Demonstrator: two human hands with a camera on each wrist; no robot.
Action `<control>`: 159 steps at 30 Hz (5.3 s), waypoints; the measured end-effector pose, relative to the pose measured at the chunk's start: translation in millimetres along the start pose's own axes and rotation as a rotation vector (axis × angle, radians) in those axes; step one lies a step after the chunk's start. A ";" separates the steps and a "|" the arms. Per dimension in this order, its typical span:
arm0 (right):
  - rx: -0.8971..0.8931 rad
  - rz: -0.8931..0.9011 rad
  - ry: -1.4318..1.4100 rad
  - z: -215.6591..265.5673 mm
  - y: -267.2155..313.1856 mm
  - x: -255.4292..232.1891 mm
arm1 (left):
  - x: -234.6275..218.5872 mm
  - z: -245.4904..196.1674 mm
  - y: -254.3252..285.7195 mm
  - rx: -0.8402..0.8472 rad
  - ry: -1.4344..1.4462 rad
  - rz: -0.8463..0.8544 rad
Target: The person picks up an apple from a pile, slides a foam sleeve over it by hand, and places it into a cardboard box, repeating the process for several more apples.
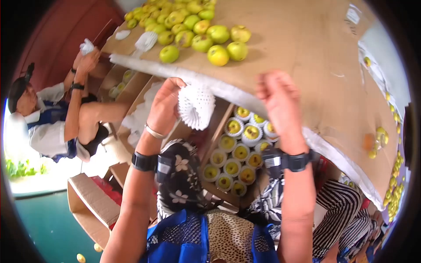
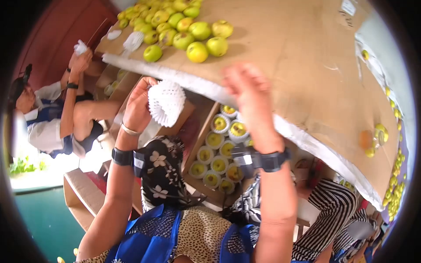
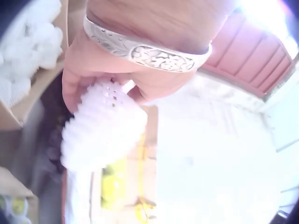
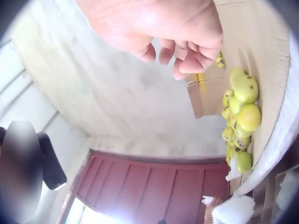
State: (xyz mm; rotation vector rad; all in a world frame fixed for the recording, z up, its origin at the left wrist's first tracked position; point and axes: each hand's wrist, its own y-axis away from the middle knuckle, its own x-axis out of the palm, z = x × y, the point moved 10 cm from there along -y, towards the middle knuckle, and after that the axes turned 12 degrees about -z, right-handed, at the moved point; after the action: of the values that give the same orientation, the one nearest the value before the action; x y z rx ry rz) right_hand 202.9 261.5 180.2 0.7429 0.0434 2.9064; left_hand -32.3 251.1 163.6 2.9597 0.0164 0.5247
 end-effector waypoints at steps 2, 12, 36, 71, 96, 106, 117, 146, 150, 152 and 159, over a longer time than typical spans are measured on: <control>-0.008 0.117 0.136 5.0 16.6 28.5 | 61.5 -10.9 2.3 0.037 0.192 0.074; -0.040 -0.099 0.028 5.6 2.8 0.4 | 116.7 -45.4 -32.0 0.872 -0.683 -0.190; -0.278 -0.353 -0.045 8.5 -22.1 -16.6 | 67.8 -28.3 -40.1 0.578 -0.264 -0.270; -0.307 -0.336 0.246 10.7 -18.5 -22.5 | 105.7 -31.7 -27.8 0.795 -0.721 -0.313; -0.459 -0.173 0.451 26.3 -3.4 6.0 | 120.3 26.3 -27.0 0.185 -0.251 0.012; -0.390 -0.196 0.343 24.8 -8.5 -3.2 | 98.6 45.7 -36.9 -0.064 0.125 -0.155; -0.304 -0.388 0.062 31.2 -19.5 -41.4 | 74.4 32.9 -46.5 -0.043 0.346 -0.230; -0.064 -0.099 0.019 -14.8 -7.2 15.6 | 119.1 13.1 -17.0 0.192 -0.526 0.180; -0.072 -0.029 0.070 -30.5 -11.5 21.9 | 111.4 22.2 -23.2 0.123 -0.678 0.159; -0.115 0.039 0.018 -32.8 -23.1 20.8 | 92.6 35.2 -26.1 0.001 -0.453 0.078; -0.137 -0.196 0.214 -23.2 -45.0 7.4 | 17.3 -1.4 -47.2 0.048 0.237 -0.367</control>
State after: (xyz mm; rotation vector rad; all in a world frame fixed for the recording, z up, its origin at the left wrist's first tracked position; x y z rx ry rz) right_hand 191.2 307.2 160.5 0.3813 -0.0564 2.7543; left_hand -15.9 298.6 164.5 2.8188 0.5886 0.8193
